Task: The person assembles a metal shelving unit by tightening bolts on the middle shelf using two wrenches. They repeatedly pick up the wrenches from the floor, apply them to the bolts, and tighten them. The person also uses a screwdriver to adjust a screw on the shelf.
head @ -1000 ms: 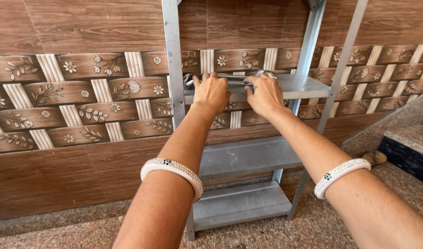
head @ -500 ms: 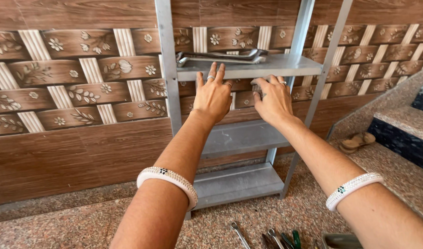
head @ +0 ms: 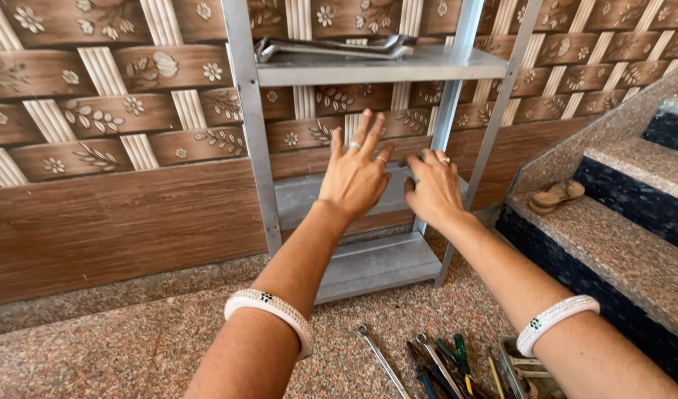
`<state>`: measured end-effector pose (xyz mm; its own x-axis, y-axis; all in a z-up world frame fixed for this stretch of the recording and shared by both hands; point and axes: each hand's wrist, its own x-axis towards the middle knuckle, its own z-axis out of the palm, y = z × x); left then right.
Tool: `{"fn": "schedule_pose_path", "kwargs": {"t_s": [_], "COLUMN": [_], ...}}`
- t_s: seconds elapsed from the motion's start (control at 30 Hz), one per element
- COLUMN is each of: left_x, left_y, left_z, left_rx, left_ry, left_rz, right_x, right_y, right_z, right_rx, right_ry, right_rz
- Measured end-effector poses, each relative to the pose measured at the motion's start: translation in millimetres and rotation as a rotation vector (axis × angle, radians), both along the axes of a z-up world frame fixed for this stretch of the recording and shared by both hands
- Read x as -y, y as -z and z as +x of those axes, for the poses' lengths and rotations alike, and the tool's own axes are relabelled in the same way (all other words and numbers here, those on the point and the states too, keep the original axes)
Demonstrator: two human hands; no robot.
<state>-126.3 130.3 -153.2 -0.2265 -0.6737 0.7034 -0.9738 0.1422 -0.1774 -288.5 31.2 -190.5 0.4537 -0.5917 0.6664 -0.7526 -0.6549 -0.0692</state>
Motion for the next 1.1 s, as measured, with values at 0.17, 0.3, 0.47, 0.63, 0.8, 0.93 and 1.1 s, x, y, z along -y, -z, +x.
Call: {"fn": "schedule_pose_path", "kwargs": {"t_s": [0.17, 0.3, 0.47, 0.63, 0.8, 0.93, 1.1], "left_x": [4.0, 7.1, 10.4, 18.9, 25.5, 29.2, 31.6], "left_y": [42.9, 76.5, 122.2, 171.2, 217.7, 251.1, 277.5], "left_z": [-5.9, -9.4, -12.1, -17.5, -28.8, -33.9, -40.5], "left_rx": [0.045, 0.074, 0.054, 0.124, 0.177, 0.207, 0.284], "left_ry": [0.049, 0.047, 0.050, 0.058, 0.065, 0.065, 0.034], "left_rz": [0.062, 0.132, 0.243, 0.433, 0.613, 0.700, 0.813], "right_x": [-8.2, -8.0, -5.3, -2.3, -10.6, -14.9, -15.6], "right_y": [36.7, 67.6, 113.4, 152.4, 179.1, 203.2, 240.4], "right_z": [-4.6, -8.1, -14.9, -19.0, -27.7, -31.8, -31.2], "right_rx": [-0.089, -0.160, -0.187, -0.344, -0.426, -0.507, -0.585], "right_ry": [0.026, 0.057, 0.048, 0.054, 0.060, 0.043, 0.008], "right_rz": [0.098, 0.138, 0.195, 0.332, 0.431, 0.495, 0.544]}}
